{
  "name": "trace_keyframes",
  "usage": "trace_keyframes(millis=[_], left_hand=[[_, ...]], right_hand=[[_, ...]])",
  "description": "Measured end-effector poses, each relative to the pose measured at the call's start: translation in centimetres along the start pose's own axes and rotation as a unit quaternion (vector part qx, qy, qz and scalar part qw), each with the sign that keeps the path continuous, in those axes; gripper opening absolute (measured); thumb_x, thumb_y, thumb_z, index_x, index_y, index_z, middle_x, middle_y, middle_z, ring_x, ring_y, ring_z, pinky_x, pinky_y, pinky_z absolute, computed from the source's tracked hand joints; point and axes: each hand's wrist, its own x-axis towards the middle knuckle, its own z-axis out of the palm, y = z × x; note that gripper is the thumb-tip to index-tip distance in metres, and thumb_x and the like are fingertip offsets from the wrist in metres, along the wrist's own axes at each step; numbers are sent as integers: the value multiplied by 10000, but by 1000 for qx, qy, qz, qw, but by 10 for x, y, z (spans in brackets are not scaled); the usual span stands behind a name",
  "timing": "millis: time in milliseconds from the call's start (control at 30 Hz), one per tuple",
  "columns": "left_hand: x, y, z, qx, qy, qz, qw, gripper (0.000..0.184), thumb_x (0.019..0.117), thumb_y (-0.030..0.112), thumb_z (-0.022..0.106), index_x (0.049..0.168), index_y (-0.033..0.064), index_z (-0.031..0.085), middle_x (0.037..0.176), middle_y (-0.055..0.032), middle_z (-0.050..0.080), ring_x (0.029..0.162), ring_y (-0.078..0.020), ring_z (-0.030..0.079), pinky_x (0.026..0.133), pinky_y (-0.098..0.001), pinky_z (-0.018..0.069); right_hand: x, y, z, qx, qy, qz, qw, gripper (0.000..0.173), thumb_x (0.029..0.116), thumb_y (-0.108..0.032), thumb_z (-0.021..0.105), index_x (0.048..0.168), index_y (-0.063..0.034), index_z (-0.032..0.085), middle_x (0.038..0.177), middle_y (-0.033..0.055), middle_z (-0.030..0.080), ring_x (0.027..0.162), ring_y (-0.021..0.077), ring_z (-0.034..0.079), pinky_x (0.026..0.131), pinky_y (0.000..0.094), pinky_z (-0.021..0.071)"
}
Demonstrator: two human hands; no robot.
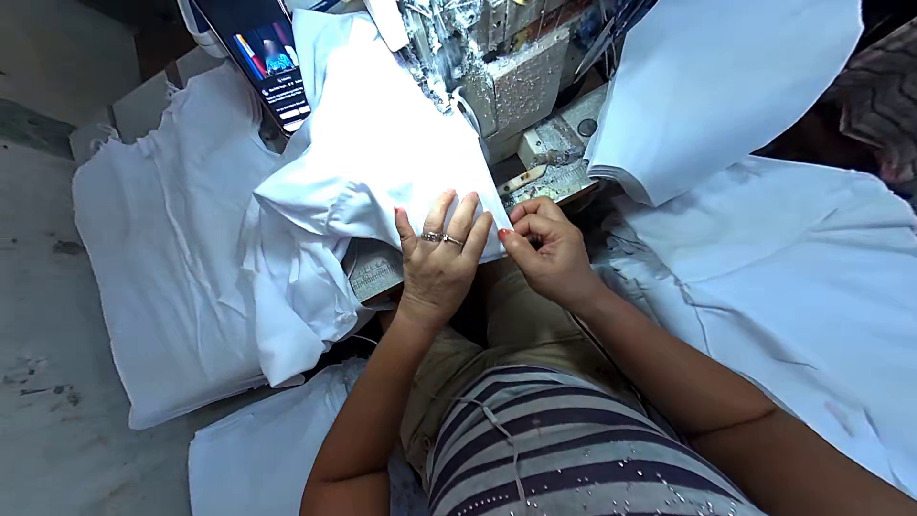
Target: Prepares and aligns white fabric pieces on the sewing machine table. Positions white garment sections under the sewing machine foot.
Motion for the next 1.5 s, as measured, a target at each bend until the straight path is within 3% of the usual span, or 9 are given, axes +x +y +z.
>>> trace_keyframes(millis=[200,400,667,1033,1133,1300,1367,1433,1500], left_hand=[[45,-29,-19,50,-21,9,998,313,955,-2,596,1160,164,764,1245,-70,736,1214,-333,664,1048,-743,282],[80,-74,-36,-27,-114,46,992,394,966,-62,475,1238,65,730,1296,-144,705,1044,-360,717,861,-524,515],[97,-104,-28,-54,-138,-65,987,442,982,64,421,1333,108,687,1368,-156,654,1294,-390,576,1088,-563,373],[23,23,-31,-100,-67,-223,967,416,909,13,598,1315,-68,638,1254,-286,601,1047,-379,645,836,-450,566],[18,41,-4,-185,-82,-197,959,327,939,53,596,1227,-83,670,1239,-275,618,1104,-369,650,899,-430,569],[26,31,0,-265,-129,-119,948,422,1018,170,591,1388,-33,591,1365,-265,585,1233,-364,614,1004,-463,528],[39,14,-23,-290,-78,-97,949,373,1025,88,558,1374,-39,596,1381,-253,584,1122,-300,672,926,-403,568],[55,-11,-52,-314,-50,-52,947,415,979,30,567,1387,-44,567,1387,-220,591,889,-161,663,702,-270,541],[69,-38,-78,-304,-141,18,942,524,934,110,667,1416,-46,530,1336,-205,639,798,-150,670,633,-309,543]], right_hand=[[56,-4,16,11,59,-30,998,187,944,-101,608,786,-4,637,1019,84,574,877,14,541,708,114,439],[97,-9,25,21,99,-45,994,260,945,-137,661,705,-52,610,896,34,591,893,31,560,762,159,445],[89,-5,27,41,95,-39,994,264,962,-157,660,723,-54,617,805,-3,587,729,-14,540,666,142,443],[62,0,34,173,-17,13,985,232,1047,-141,541,914,-31,697,818,-45,664,728,-35,605,695,161,515],[67,1,27,186,-6,11,982,183,1036,-96,544,968,-21,696,808,-62,668,727,-47,608,700,154,524],[96,16,-1,139,73,17,987,183,1030,-136,555,890,-81,658,740,-88,615,676,-22,587,675,191,519],[95,1,-15,108,75,-21,991,193,1036,-137,531,878,-98,634,724,-107,582,651,-46,558,645,158,493],[79,-33,-27,61,23,-113,991,172,1032,-102,516,948,-36,650,791,-92,613,690,-80,558,659,122,490],[58,-72,-29,37,-59,-235,970,181,1009,-66,526,952,43,658,835,-8,630,743,-54,571,691,118,500]])
